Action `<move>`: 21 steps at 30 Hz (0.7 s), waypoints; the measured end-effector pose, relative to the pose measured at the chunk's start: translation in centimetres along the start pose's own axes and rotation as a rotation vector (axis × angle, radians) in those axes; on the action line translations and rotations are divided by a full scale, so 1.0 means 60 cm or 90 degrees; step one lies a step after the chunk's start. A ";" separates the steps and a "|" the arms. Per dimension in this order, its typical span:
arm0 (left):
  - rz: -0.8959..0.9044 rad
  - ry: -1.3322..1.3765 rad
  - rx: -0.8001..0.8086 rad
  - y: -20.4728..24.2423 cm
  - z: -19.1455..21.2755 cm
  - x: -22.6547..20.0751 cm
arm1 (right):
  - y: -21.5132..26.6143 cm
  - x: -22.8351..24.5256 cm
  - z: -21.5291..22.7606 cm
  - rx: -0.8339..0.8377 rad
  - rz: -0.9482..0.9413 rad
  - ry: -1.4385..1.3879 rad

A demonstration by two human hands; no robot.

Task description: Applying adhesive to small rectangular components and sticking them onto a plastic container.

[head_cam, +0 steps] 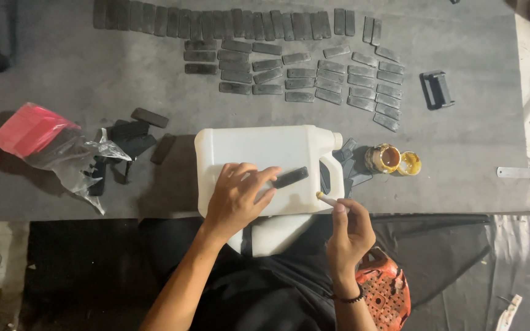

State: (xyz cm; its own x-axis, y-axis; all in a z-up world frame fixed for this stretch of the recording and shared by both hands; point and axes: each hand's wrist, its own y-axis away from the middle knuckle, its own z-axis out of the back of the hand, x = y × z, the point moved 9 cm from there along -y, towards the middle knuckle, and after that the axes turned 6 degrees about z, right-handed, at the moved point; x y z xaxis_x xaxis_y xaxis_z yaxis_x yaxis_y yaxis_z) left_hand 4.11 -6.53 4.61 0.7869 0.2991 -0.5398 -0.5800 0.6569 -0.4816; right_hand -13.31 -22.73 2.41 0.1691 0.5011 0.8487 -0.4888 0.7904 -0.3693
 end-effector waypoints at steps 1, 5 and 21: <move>-0.002 -0.002 0.000 0.000 0.000 0.001 | -0.004 0.006 -0.003 -0.001 0.000 -0.002; -0.007 0.001 0.007 0.001 -0.003 0.002 | -0.012 -0.013 -0.017 -0.015 -0.161 -0.148; 0.413 0.428 -0.055 0.003 0.034 0.111 | -0.020 -0.021 -0.057 -0.003 -0.246 -0.360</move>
State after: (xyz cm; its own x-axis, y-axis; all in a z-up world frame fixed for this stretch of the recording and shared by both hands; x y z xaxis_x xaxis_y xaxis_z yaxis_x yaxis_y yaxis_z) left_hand 9.70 -2.98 2.33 0.0336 0.1090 -0.9935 -0.8976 0.4405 0.0179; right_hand -10.05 -23.11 0.48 -0.1430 -0.0771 0.9867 -0.4797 0.8774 -0.0009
